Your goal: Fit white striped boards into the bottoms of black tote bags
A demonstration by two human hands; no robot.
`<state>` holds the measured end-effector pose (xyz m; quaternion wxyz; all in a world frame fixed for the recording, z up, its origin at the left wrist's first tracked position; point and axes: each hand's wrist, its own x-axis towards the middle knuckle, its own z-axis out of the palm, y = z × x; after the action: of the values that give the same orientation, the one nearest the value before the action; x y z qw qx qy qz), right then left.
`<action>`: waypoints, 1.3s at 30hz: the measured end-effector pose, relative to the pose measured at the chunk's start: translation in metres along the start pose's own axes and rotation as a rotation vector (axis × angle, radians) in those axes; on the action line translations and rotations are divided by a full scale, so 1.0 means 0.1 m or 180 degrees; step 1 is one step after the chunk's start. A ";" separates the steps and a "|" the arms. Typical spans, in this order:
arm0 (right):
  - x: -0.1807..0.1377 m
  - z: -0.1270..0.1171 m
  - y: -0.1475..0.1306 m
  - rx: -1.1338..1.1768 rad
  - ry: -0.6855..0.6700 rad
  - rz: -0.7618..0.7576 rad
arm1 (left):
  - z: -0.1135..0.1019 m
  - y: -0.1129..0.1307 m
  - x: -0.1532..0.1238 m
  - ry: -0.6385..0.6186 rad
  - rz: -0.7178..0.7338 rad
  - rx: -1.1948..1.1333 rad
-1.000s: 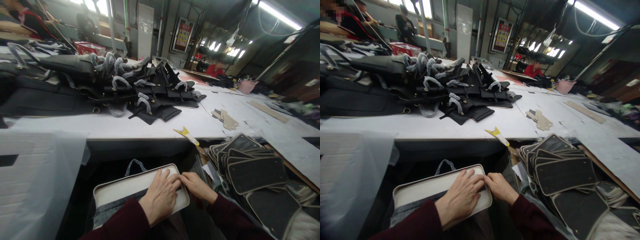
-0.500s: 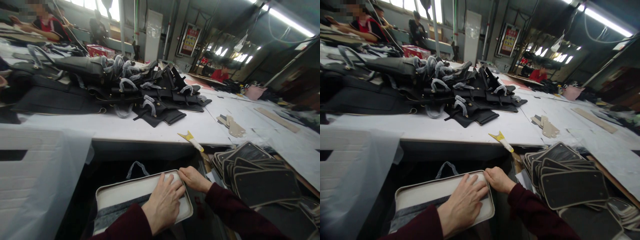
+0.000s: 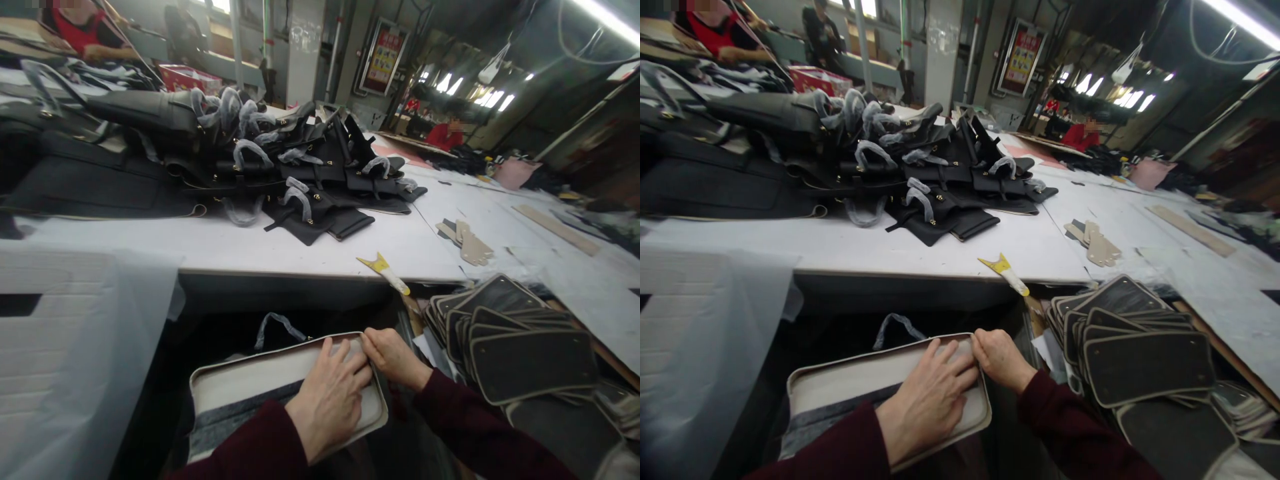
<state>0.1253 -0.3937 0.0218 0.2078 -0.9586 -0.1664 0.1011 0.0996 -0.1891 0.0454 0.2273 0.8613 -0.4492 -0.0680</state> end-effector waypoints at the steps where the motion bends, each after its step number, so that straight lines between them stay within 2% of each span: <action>1: 0.00 0.00 0.00 0.0055 0.0021 0.0037 | 0.00 0.00 0.00 -0.0008 -0.0002 -0.0008; 6: -0.03 0.04 -0.05 0.0445 0.0172 0.0229 | -0.04 -0.01 0.00 0.0031 -0.0002 -0.0105; 10: -0.10 0.12 -0.09 0.1066 0.0298 0.0533 | -0.07 -0.03 0.00 0.0079 -0.0165 -0.0294; 15: -0.28 0.21 -0.12 0.1997 0.0295 0.0878 | -0.06 -0.04 0.02 0.0053 -0.0189 -0.0253; 18: -0.42 0.24 -0.13 0.2252 0.0248 0.1038 | -0.06 -0.04 0.03 0.0020 -0.0169 -0.0135; 25: -0.52 0.24 -0.11 0.1854 0.0084 0.1138 | -0.06 -0.07 0.08 -0.0088 -0.0159 -0.0011; 32: -0.43 0.23 -0.06 0.1199 -0.0004 0.0661 | -0.06 -0.08 0.11 -0.0122 -0.0099 0.0044; 39: -0.47 0.28 0.03 0.0886 0.0257 0.0573 | -0.09 -0.05 0.19 -0.0189 -0.0090 0.0318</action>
<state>0.0751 -0.4034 0.0011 0.3352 -0.9349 -0.0557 0.1027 0.1178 -0.1990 0.0526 0.1695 0.8755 -0.4463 -0.0742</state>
